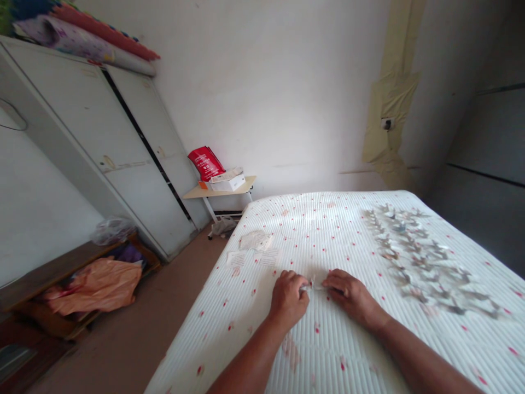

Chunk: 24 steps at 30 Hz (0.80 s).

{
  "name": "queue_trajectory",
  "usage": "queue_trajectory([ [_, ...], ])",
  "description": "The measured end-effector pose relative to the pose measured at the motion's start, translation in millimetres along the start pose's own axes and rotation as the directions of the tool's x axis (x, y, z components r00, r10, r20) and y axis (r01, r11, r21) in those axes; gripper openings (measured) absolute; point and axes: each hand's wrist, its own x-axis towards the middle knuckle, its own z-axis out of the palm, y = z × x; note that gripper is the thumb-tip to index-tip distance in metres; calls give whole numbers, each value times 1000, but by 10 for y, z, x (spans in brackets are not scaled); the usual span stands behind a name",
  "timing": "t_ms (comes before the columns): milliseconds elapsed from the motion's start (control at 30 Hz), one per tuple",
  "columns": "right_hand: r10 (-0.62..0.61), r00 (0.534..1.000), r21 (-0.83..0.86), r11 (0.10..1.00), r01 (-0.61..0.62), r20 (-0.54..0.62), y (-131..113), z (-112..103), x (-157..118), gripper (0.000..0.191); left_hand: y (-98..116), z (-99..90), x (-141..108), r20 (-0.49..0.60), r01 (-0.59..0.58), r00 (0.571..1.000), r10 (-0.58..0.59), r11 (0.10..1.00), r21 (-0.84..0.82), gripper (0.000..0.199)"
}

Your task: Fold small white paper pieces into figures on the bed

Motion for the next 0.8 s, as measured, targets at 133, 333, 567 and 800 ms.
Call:
queue_trajectory([
  [133, 2, 999, 4, 1000, -2, 35, -17, -6, -6, 22, 7, -2, -8, -11, -10, 1000, 10, 1000, -15, 22],
  [333, 12, 999, -32, 999, -11, 37, -61, -22, 4, 19, 7, -24, -22, -14, -33, 999, 32, 998, -51, 22],
  [567, -14, 999, -99, 995, 17, 29, -48, 7, 12, 19, -14, -13, -46, -25, -50, 998, 49, 998, -42, 28],
  [800, -42, 999, -194, 980, 48, 34, -86, 22, 39, 18, -15, 7, -44, -25, -64, 998, 63, 997, -41, 28],
])
